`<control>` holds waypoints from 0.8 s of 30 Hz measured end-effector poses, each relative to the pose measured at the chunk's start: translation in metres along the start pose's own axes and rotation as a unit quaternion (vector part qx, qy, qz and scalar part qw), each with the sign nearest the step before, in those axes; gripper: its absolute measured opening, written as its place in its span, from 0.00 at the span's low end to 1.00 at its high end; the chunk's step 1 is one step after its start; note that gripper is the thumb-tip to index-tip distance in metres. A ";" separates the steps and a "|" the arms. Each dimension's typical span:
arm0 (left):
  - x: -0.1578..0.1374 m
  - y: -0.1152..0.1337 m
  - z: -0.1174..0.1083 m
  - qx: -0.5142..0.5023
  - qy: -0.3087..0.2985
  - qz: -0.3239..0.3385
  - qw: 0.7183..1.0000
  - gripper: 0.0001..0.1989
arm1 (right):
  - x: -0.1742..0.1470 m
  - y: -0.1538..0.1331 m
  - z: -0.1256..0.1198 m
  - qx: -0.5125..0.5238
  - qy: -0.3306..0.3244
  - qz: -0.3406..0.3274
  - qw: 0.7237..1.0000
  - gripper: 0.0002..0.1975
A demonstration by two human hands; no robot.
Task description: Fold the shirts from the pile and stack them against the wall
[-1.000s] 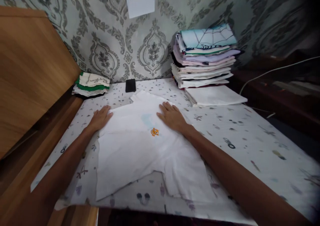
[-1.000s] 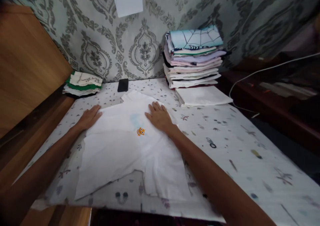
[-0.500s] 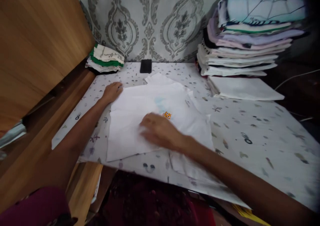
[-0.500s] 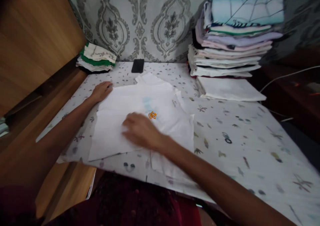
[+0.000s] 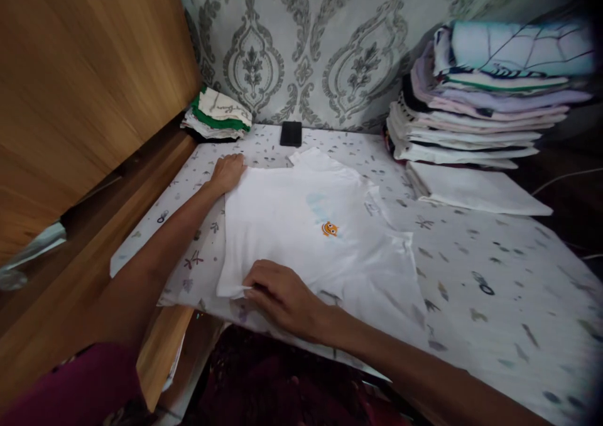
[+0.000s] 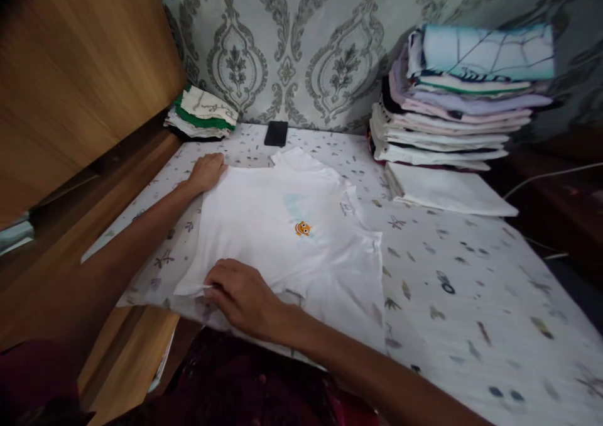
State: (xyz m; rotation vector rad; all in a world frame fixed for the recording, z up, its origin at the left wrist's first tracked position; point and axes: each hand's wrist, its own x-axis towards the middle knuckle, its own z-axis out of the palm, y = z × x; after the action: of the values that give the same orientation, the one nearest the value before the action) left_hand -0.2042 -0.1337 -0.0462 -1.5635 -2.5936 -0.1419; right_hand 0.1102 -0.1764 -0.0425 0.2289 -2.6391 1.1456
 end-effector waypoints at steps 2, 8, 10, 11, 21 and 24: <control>0.003 0.000 -0.002 0.013 -0.020 0.004 1.000 0.17 | -0.001 0.001 0.001 0.031 0.004 0.014 0.999 0.06; 0.006 -0.008 -0.002 0.021 -0.032 0.006 0.999 0.18 | -0.007 0.000 0.010 -0.072 -0.044 -0.026 0.996 0.04; 0.008 -0.013 -0.001 0.000 -0.024 -0.003 1.000 0.16 | -0.008 -0.004 0.008 -0.089 -0.056 -0.041 0.994 0.08; 0.010 -0.015 -0.001 -0.016 -0.023 -0.008 1.000 0.16 | -0.008 -0.007 0.007 -0.107 -0.062 -0.049 0.991 0.12; 0.003 -0.022 -0.030 -0.296 -0.122 -0.048 0.946 0.08 | 0.005 -0.013 0.018 -0.221 -0.087 -0.078 0.968 0.04; -0.004 -0.021 -0.040 -0.344 -0.089 -0.085 0.931 0.09 | 0.003 -0.010 0.017 -0.062 -0.010 0.008 0.998 0.04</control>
State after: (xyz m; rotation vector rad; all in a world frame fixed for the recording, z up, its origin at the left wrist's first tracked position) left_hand -0.2189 -0.1524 -0.0080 -1.5626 -3.0089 -1.0751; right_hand 0.1070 -0.1951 -0.0459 0.1962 -2.7216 0.9856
